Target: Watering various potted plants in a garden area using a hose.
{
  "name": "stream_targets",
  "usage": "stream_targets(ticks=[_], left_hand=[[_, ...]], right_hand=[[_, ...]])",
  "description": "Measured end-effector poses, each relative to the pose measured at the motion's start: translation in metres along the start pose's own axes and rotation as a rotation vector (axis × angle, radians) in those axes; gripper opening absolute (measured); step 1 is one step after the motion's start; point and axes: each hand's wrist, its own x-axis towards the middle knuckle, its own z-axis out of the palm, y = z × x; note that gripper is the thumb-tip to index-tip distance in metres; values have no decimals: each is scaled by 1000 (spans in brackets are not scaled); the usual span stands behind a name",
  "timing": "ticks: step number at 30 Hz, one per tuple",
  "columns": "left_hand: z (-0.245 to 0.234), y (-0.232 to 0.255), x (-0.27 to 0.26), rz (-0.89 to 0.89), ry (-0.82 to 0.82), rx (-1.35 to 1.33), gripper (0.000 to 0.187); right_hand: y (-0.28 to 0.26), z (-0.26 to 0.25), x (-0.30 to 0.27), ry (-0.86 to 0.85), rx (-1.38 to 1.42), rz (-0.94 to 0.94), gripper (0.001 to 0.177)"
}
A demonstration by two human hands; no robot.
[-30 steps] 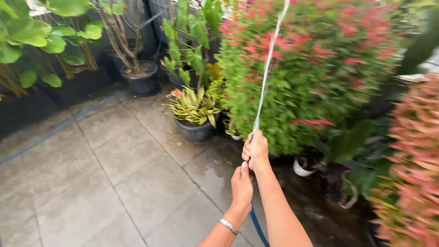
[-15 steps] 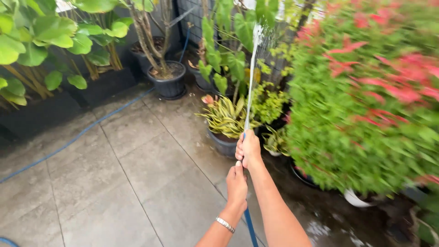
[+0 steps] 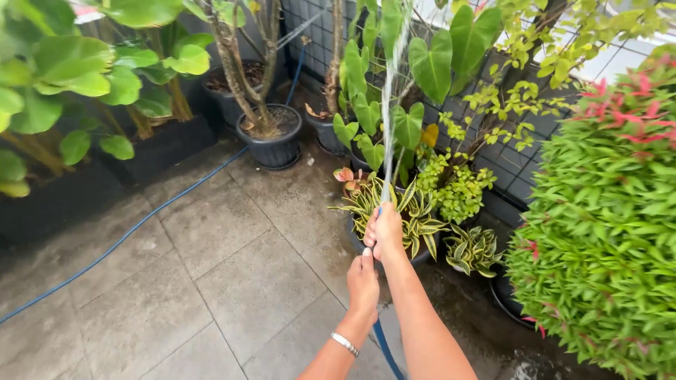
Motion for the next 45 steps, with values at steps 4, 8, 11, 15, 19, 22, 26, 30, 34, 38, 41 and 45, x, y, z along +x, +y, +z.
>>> stream_targets(ticks=[4, 8, 11, 15, 19, 22, 26, 30, 34, 38, 41, 45], left_hand=[[-19, 15, 52, -15, -81, 45, 44], [-30, 27, 96, -45, -219, 132, 42], [-42, 23, 119, -106, -317, 179, 42], [-56, 31, 138, -208, -384, 202, 41], [-82, 59, 172, -214, -370, 227, 42], [-106, 77, 218, -157, -326, 231, 41], [-143, 116, 278, -167, -235, 114, 44], [-165, 161, 344, -175, -144, 53, 41], [-177, 195, 398, -118, -56, 12, 42], [-194, 228, 447, -56, -4, 38, 42], [-213, 230, 471, -15, 30, -26, 42], [-246, 232, 495, 32, 98, -76, 39]], right_hand=[[6, 31, 30, 137, 94, -67, 15], [11, 44, 62, 321, 227, -40, 30], [25, 47, 76, 449, 262, -28, 32], [31, 72, 79, 506, 126, -21, 38], [45, 115, 113, 484, 136, -23, 29], [58, 165, 149, 434, 105, 28, 16], [78, 242, 198, 294, 41, 31, 22], [85, 314, 257, 198, 27, 5, 24], [63, 382, 276, 161, 3, 54, 14], [50, 446, 296, 69, -83, 22, 19], [57, 482, 303, -7, -197, 66, 18], [83, 523, 309, -146, -283, 85, 18]])
